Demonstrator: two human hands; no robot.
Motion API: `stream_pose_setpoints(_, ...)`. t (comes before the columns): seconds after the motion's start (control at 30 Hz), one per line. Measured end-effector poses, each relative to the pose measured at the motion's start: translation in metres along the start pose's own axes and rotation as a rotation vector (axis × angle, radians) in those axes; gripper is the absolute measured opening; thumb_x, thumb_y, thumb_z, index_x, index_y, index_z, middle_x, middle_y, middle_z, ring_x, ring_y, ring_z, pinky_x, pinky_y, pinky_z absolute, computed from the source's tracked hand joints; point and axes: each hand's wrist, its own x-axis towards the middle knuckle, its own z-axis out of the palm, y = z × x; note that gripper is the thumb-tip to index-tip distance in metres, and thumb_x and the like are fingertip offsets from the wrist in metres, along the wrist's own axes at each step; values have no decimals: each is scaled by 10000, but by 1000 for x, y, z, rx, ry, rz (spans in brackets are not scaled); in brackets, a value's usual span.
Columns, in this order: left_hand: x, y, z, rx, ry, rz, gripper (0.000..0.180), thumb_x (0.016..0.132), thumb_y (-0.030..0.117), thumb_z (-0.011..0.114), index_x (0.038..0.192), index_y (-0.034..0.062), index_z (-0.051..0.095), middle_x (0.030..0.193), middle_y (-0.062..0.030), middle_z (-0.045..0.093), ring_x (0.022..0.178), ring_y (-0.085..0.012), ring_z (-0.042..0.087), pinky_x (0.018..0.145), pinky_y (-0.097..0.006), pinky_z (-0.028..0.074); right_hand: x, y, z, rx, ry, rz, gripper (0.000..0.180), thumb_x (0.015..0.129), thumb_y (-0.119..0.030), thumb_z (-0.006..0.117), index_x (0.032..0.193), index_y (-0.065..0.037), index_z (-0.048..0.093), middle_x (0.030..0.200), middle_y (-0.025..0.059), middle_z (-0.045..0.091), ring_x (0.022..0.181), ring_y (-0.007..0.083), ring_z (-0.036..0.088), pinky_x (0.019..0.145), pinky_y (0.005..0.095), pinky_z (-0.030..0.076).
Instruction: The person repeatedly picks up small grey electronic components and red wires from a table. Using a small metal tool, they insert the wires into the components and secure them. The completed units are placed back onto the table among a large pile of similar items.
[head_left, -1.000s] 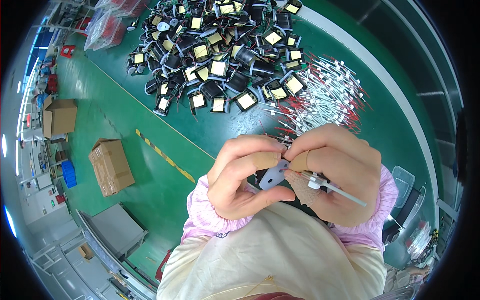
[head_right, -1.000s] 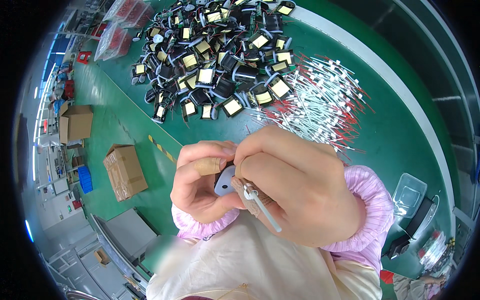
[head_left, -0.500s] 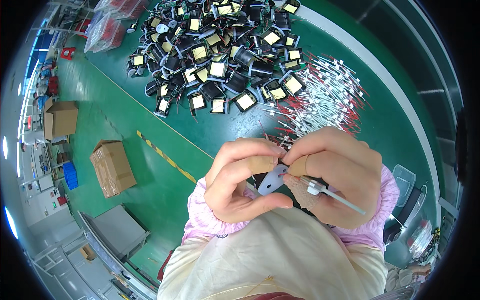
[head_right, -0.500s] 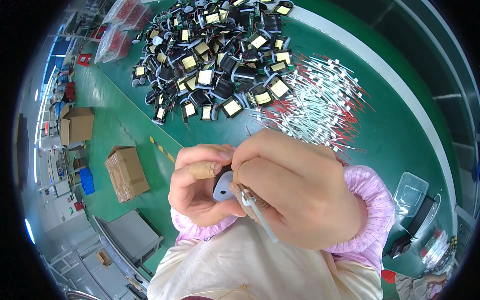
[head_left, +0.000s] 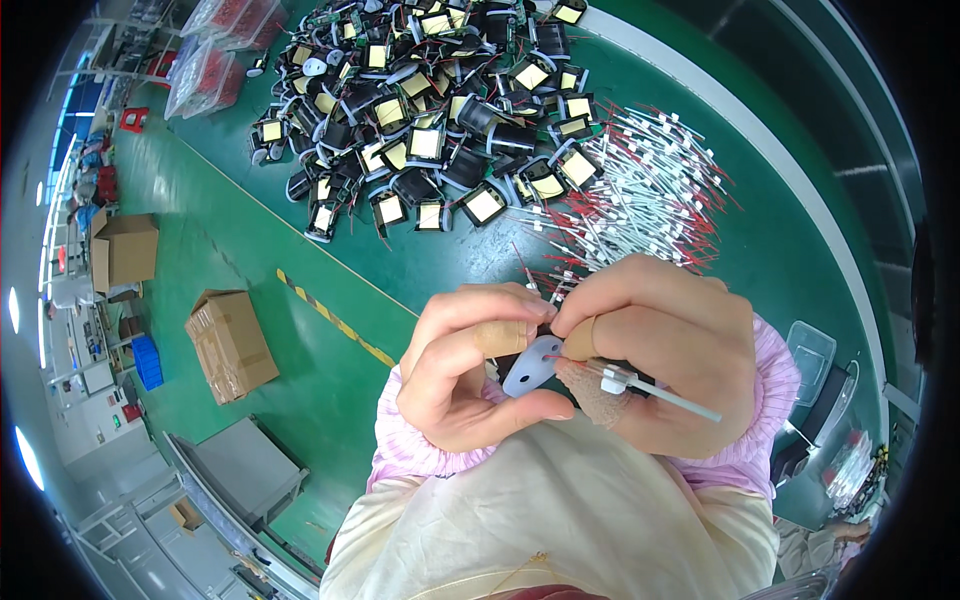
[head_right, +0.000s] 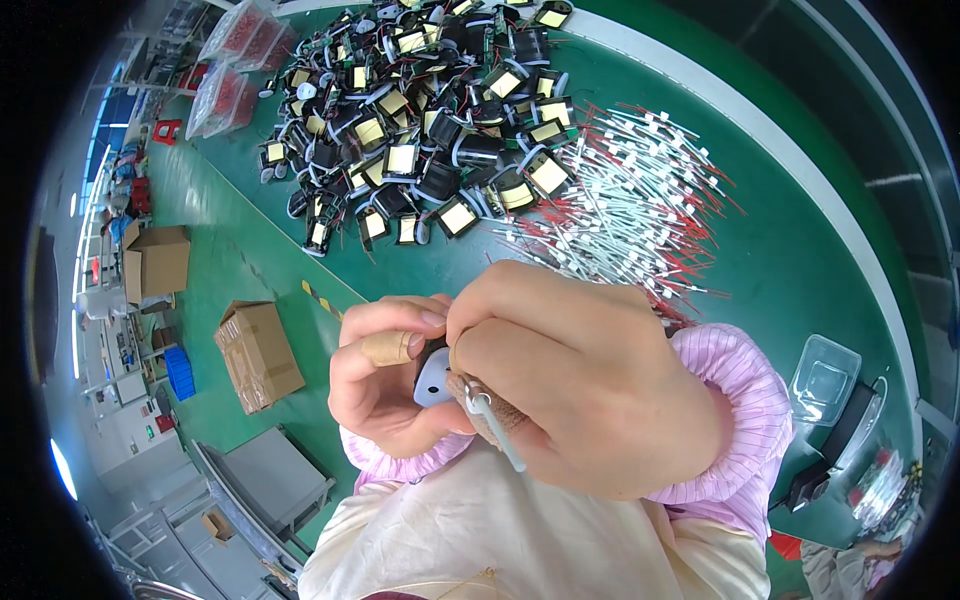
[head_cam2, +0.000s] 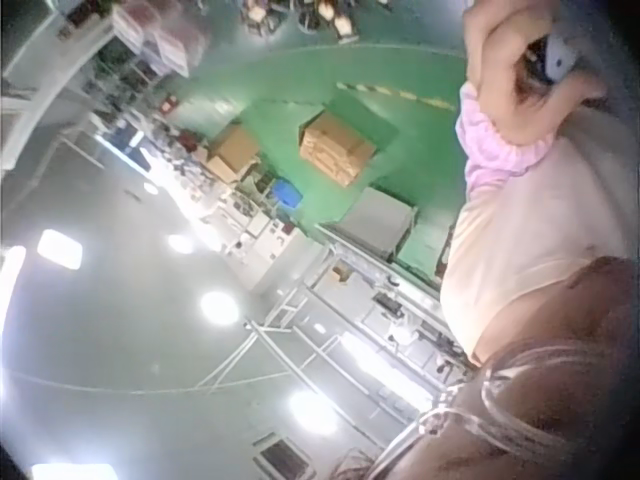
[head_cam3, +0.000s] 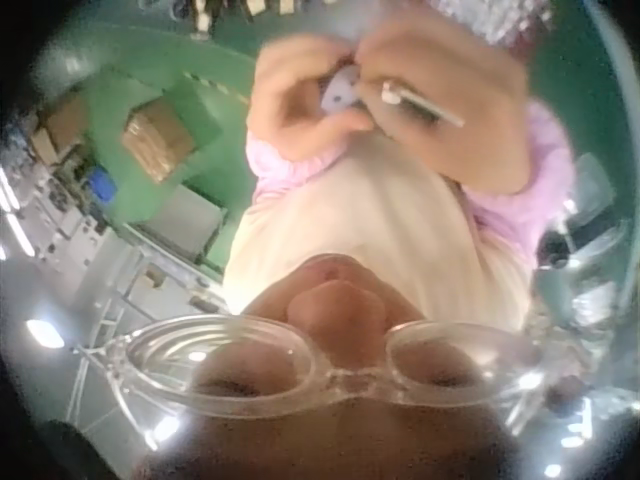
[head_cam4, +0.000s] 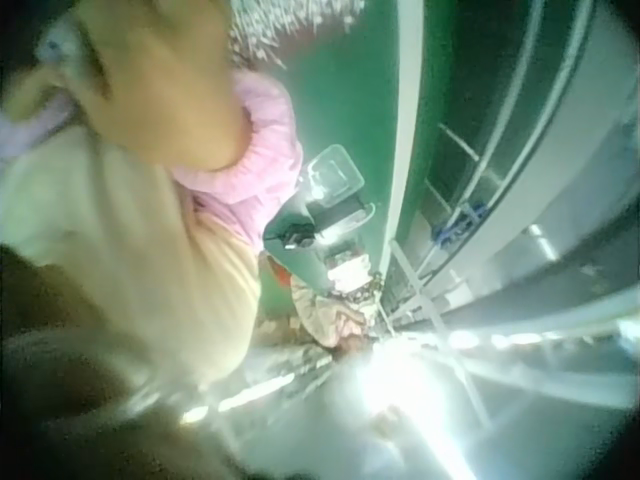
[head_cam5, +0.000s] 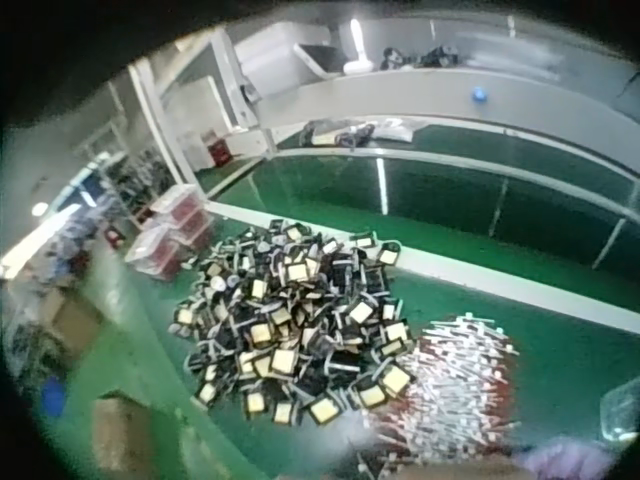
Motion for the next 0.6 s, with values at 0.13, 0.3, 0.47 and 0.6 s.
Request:
stream_pose_setpoints(0.13, 1, 0, 1, 10, -7, 13, 581, 696, 177, 878, 1107, -67, 548, 1114, -237, 569, 959, -330, 645, 808, -448, 563, -1, 1, -1, -6, -9, -11, 205, 590, 63, 785, 731, -2, 652, 805, 107, 671, 588, 168, 643, 489, 256, 495)
stream_pose_setpoints(0.3, 1, 1, 2, 32, -10, 22, 575, 695, 170, 876, 1103, -66, 549, 1119, -244, 569, 951, -328, 644, 805, -449, 564, -2, -1, 2, -30, 46, -8, 201, 591, 65, 780, 728, -4, 650, 799, 108, 668, 567, 162, 632, 477, 253, 486)
stream_pose_setpoints(0.47, 2, 2, 3, 83, -14, 40, 586, 687, 166, 877, 1109, -70, 547, 1128, -253, 573, 953, -335, 643, 802, -448, 561, -2, -3, 3, -46, 62, -18, 197, 592, 74, 767, 730, 4, 646, 797, 110, 665, 560, 161, 627, 472, 253, 483)
stream_pose_setpoints(0.6, -1, 1, 4, 106, 8, 29, 597, 679, 166, 880, 1115, -72, 550, 1119, -250, 583, 949, -335, 644, 791, -424, 553, -2, -1, 0, -84, 20, -46, 179, 603, 73, 751, 732, 14, 642, 794, 117, 662, 559, 166, 627, 471, 254, 484)
